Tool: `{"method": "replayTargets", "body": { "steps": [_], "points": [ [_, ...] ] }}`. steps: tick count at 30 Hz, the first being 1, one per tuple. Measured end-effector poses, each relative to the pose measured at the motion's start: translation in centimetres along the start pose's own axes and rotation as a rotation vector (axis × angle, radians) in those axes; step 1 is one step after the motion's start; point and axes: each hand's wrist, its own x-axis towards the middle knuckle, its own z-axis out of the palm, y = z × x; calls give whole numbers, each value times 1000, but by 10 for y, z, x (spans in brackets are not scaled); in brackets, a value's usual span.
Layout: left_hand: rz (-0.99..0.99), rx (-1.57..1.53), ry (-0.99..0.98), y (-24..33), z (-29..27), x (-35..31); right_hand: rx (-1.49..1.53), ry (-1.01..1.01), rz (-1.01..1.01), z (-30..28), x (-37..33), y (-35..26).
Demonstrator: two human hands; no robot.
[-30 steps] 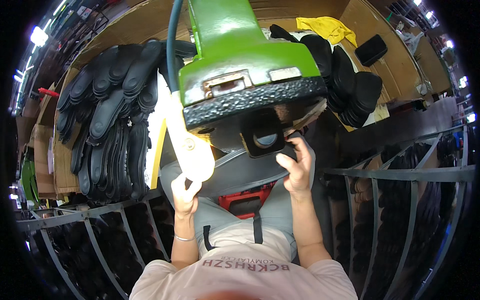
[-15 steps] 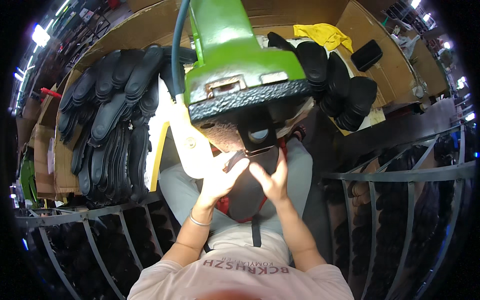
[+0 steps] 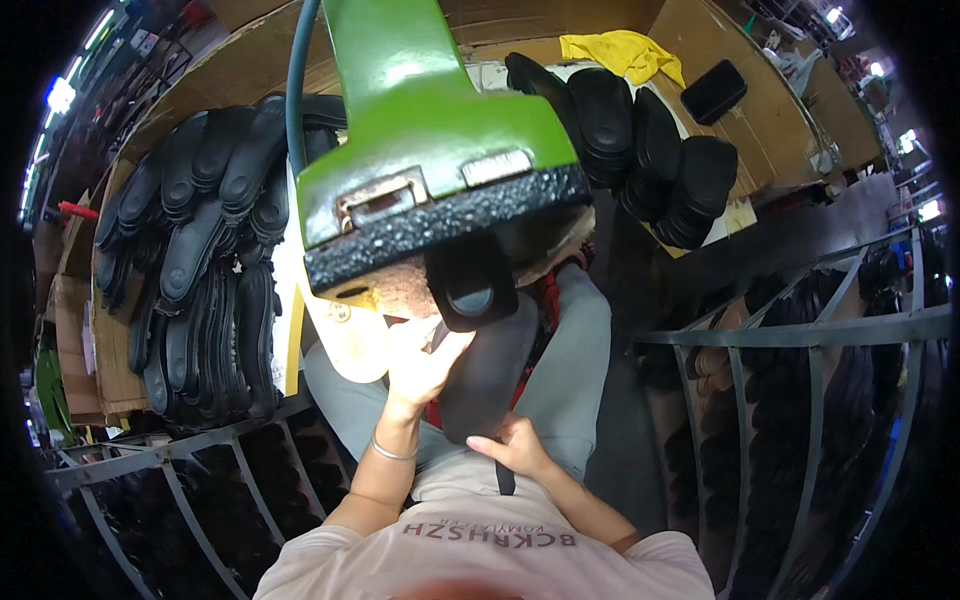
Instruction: Operator uses a mechanical press to shape or reinforce shoe insoles/soles by inserting them into the machine one by one.
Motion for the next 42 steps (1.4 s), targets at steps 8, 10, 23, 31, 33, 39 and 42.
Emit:
{"method": "replayTargets", "body": {
  "steps": [8, 10, 23, 31, 33, 39, 42],
  "points": [
    [-167, 106, -112, -1, -6, -28, 237, 324, -76, -58, -45, -28],
    [-189, 39, -99, -1, 0, -31, 149, 437, -178, -81, -43, -53],
    [18, -15, -24, -14, -26, 3, 83, 419, -617, -86, 89, -170],
    [-269, -557, 133, -31, -100, -17, -5, 161, -651, -36, 105, -125],
    [-433, -653, 227, -35, -113, -29, -244, 162, -677, -21, 101, -121],
    [-416, -534, 176, -16, -108, -54, -410, 163, -649, -17, 95, -130],
    [-315, -446, 93, 4, -75, -38, -230, 320, -667, -45, 96, -149]
  ]
}}
